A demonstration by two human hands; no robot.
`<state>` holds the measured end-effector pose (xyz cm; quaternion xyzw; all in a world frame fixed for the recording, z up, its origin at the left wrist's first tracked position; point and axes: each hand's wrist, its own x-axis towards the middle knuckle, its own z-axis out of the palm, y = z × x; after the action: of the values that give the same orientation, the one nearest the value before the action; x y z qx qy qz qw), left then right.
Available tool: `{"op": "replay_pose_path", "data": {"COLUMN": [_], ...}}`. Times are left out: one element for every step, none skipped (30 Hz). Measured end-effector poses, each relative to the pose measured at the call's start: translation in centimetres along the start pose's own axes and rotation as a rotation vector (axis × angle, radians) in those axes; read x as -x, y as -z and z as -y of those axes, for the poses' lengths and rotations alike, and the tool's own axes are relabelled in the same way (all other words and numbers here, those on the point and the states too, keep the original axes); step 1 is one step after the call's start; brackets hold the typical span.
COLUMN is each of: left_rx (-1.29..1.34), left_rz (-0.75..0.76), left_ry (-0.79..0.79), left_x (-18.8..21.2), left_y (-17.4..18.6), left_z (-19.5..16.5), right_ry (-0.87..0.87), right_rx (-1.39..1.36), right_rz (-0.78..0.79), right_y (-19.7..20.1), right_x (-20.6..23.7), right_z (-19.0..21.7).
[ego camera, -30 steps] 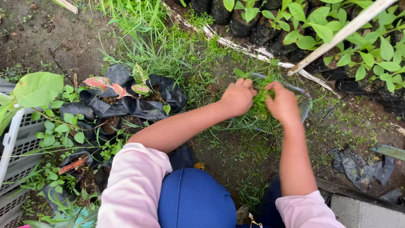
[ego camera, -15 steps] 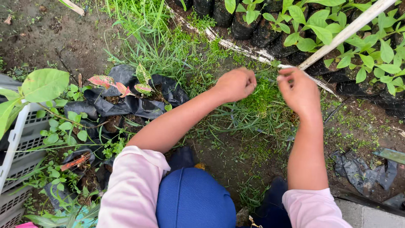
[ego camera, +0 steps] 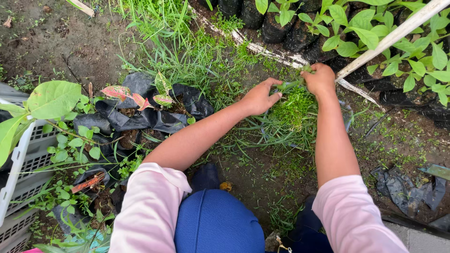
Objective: The person removes weeds by hand from the soil around potted plants and places them into a nearby container. The person repeatedly pulls weeds from the ground and transfers them to a plastic bin.
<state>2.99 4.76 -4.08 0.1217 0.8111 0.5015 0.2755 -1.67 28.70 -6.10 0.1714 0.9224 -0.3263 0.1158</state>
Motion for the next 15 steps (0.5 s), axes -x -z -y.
{"op": "replay_pose_path", "data": {"left_rx": [0.042,0.057,0.07,0.084,0.031,-0.022,-0.076,-0.189,-0.302,-0.416,-0.494,-0.57,-0.647,-0.685,-0.723], "left_rz": [-0.023,-0.053,-0.082,-0.111,-0.115,-0.118,-0.122,-0.133,-0.145,-0.155,-0.126,-0.095,-0.063,-0.02,0.02], "left_ry": [-0.002,-0.026,-0.049,-0.073,-0.096,-0.123,-0.15,-0.215,-0.277,-0.338,-0.355,-0.371,-0.386,-0.354,-0.318], "left_x": [-0.1,0.0,0.2,0.4,0.7,1.1,1.5,1.8,2.2,2.5,2.8,3.0,3.2,3.4,3.5], "left_y": [0.1,0.2,0.2,0.2,0.2,0.2,0.1,-0.1,-0.3,-0.5,-0.8,-1.1,-1.4,-1.7,-1.7], "left_z": [-0.2,-0.4,-0.6,-0.9,-1.2,-1.4,-1.7,-2.0,-2.2,-2.3,-2.4,-2.5,-2.6,-2.5,-2.5], "right_ry": [-0.012,-0.011,-0.012,-0.014,0.021,0.059,0.098,0.097,0.095,0.093,0.177,0.259,0.338,0.349,0.364], "right_rx": [-0.216,-0.392,-0.57,-0.748,-0.81,-0.873,-0.934,-0.784,-0.635,-0.486,-0.269,-0.052,0.165,0.246,0.327], "right_rz": [0.029,0.074,0.118,0.161,0.237,0.311,0.386,0.397,0.409,0.42,0.349,0.275,0.2,0.144,0.088], "right_y": [0.2,0.8,1.5,2.5,3.5,4.5,5.4,6.0,6.4,6.5,6.4,6.0,5.5,4.8,4.3], "right_x": [0.2,0.6,1.1,1.7,2.5,3.6,4.7,5.9,7.1,8.2,9.1,9.9,10.5,11.0,11.4], "right_z": [-0.3,-0.3,-0.3,-0.1,0.0,0.1,0.2,0.2,0.2,0.2,0.2,0.2,0.3,0.4,0.6]}}
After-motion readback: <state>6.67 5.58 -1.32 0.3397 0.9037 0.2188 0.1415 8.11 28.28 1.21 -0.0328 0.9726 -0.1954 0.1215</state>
